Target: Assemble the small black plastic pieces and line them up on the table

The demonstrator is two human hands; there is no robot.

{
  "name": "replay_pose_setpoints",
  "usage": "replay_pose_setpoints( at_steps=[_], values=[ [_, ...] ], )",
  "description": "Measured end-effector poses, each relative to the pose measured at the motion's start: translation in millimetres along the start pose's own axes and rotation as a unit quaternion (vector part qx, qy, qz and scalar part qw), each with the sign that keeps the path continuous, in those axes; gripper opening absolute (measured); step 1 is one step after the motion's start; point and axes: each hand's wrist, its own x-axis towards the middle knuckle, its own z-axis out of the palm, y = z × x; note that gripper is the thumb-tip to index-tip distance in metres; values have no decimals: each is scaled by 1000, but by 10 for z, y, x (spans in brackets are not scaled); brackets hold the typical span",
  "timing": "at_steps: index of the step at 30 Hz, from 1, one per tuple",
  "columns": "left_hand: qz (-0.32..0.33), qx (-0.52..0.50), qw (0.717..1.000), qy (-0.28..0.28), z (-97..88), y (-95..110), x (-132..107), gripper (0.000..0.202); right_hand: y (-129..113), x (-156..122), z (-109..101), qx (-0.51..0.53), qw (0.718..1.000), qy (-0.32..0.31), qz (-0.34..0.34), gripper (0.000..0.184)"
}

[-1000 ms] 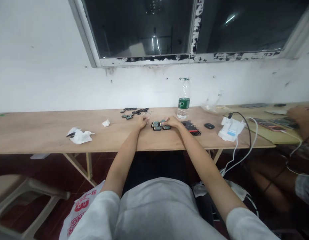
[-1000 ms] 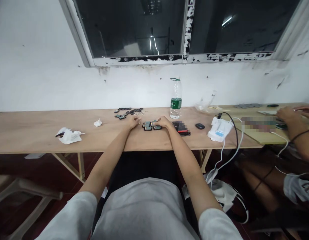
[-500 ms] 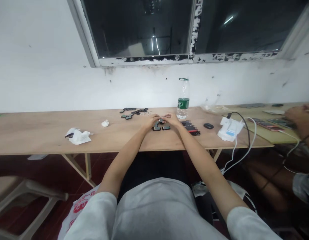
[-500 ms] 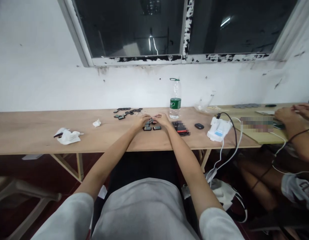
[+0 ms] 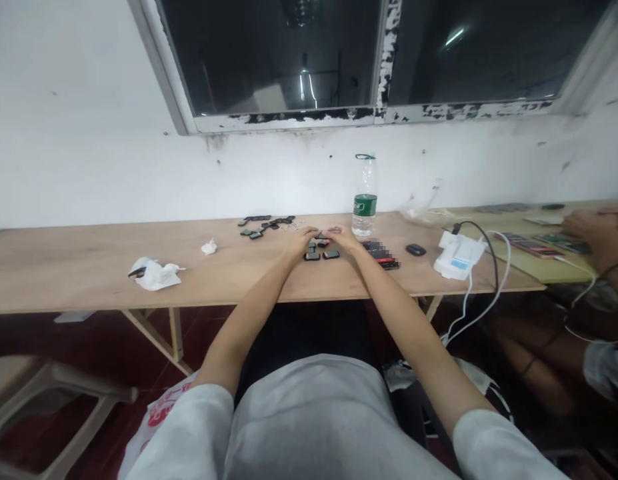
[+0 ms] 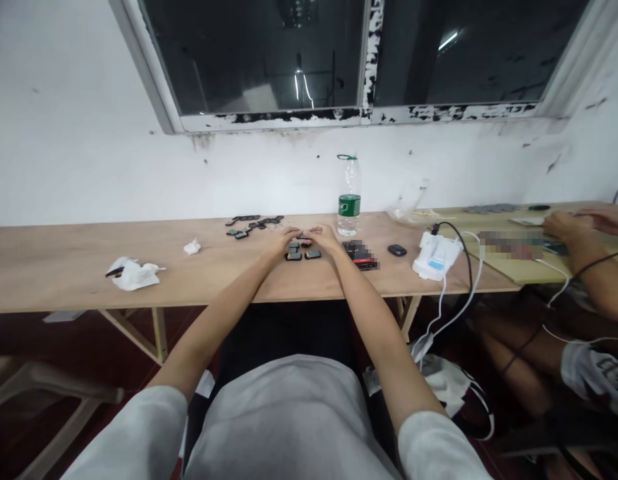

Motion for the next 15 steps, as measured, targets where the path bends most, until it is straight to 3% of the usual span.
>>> replay_pose_setpoints(
  at_steps=[3,8,12,15],
  values=[
    [43,25,999,-17,-16,1,-7,44,-6,2,-5,2,1000,5,0,40],
    [42,10,999,-16,-22,15,2,30,-12,-6,-25,0,1000,5,-5,36],
    [6,-19,1000,-6,-40,29,9,23,-20,-13,-19,-40,999,0,15,30],
    [-52,-26,998,34,-92,29,-15,25,-36,-5,-37,-117,992,27,28,25]
  ],
)
